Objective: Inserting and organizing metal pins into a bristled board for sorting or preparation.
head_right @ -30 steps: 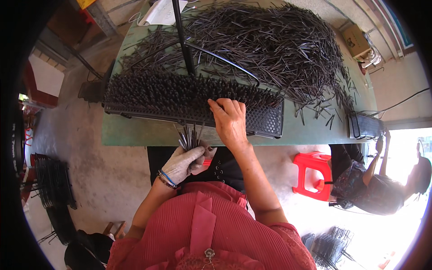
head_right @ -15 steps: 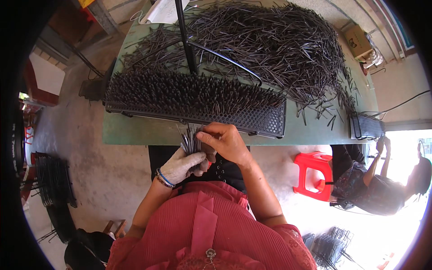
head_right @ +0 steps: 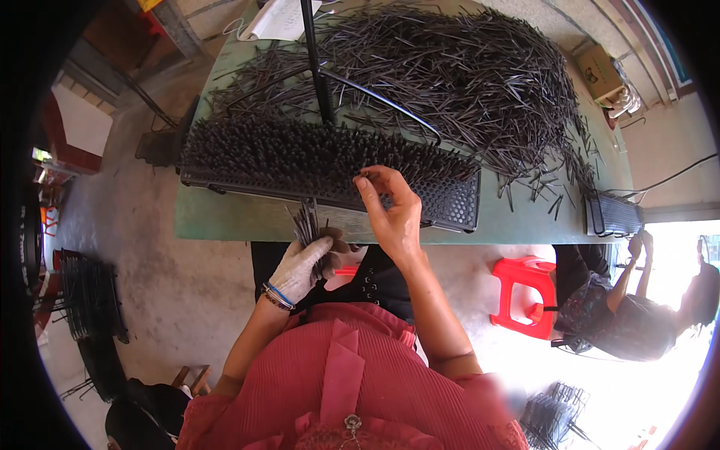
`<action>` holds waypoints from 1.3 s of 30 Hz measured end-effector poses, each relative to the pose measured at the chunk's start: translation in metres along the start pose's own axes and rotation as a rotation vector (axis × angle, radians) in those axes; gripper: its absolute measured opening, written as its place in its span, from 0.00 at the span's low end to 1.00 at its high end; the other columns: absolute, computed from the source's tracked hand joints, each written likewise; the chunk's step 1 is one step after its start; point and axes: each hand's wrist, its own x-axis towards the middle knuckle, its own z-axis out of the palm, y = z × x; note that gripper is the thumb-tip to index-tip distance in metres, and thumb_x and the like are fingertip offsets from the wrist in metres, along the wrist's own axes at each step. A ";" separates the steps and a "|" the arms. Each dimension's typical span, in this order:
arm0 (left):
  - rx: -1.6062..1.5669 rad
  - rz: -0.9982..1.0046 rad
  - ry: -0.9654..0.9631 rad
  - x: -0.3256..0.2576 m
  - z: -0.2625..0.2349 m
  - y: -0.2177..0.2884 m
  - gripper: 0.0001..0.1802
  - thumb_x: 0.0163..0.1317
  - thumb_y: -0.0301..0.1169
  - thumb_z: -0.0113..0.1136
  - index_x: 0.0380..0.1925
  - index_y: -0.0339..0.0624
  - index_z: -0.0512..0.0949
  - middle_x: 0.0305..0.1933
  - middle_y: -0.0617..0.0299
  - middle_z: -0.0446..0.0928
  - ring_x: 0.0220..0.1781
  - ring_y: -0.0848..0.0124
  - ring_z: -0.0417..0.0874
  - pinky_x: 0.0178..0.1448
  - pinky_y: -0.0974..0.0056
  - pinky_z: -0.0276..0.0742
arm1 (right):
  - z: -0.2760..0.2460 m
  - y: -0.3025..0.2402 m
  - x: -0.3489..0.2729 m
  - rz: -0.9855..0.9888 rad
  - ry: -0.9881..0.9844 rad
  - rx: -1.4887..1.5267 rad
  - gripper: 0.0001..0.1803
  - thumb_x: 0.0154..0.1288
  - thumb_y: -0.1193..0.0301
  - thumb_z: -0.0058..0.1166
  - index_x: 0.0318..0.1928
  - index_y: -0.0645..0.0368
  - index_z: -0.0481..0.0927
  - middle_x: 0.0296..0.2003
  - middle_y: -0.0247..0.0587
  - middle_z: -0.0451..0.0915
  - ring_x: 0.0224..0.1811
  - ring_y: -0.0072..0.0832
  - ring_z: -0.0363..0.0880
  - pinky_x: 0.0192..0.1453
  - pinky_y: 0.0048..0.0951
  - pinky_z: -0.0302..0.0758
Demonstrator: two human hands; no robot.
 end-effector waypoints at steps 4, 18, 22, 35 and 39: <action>-0.005 0.010 -0.037 0.001 -0.001 -0.004 0.16 0.71 0.33 0.52 0.52 0.34 0.74 0.39 0.56 0.83 0.32 0.74 0.82 0.33 0.70 0.76 | 0.010 0.009 0.009 -0.120 -0.002 -0.106 0.09 0.67 0.75 0.60 0.45 0.64 0.81 0.35 0.40 0.85 0.35 0.21 0.82 0.44 0.25 0.77; 0.018 0.005 -0.073 0.001 -0.006 -0.008 0.16 0.72 0.34 0.51 0.52 0.35 0.75 0.37 0.59 0.83 0.27 0.79 0.77 0.29 0.74 0.71 | 0.021 0.002 0.008 -0.239 -0.090 -0.342 0.11 0.65 0.75 0.61 0.48 0.62 0.80 0.36 0.44 0.84 0.33 0.33 0.83 0.39 0.28 0.79; -0.023 -0.024 -0.061 0.000 -0.003 -0.006 0.14 0.71 0.34 0.52 0.50 0.36 0.75 0.36 0.60 0.82 0.26 0.80 0.77 0.28 0.75 0.70 | 0.023 0.002 0.006 -0.207 -0.111 -0.316 0.11 0.64 0.76 0.61 0.47 0.61 0.80 0.36 0.44 0.84 0.35 0.36 0.84 0.40 0.31 0.80; 0.035 -0.031 -0.140 0.000 -0.006 -0.008 0.14 0.71 0.34 0.52 0.51 0.39 0.76 0.38 0.63 0.81 0.29 0.82 0.76 0.28 0.76 0.70 | 0.021 0.003 0.010 -0.523 -0.069 -0.490 0.08 0.60 0.81 0.62 0.41 0.65 0.84 0.38 0.46 0.83 0.38 0.38 0.84 0.42 0.31 0.81; 0.011 -0.016 -0.151 -0.006 -0.001 -0.002 0.15 0.72 0.33 0.50 0.50 0.34 0.76 0.39 0.62 0.81 0.30 0.80 0.75 0.29 0.75 0.68 | 0.002 -0.003 0.006 -0.358 0.078 -0.423 0.07 0.59 0.81 0.62 0.40 0.64 0.84 0.36 0.47 0.83 0.37 0.41 0.83 0.41 0.33 0.80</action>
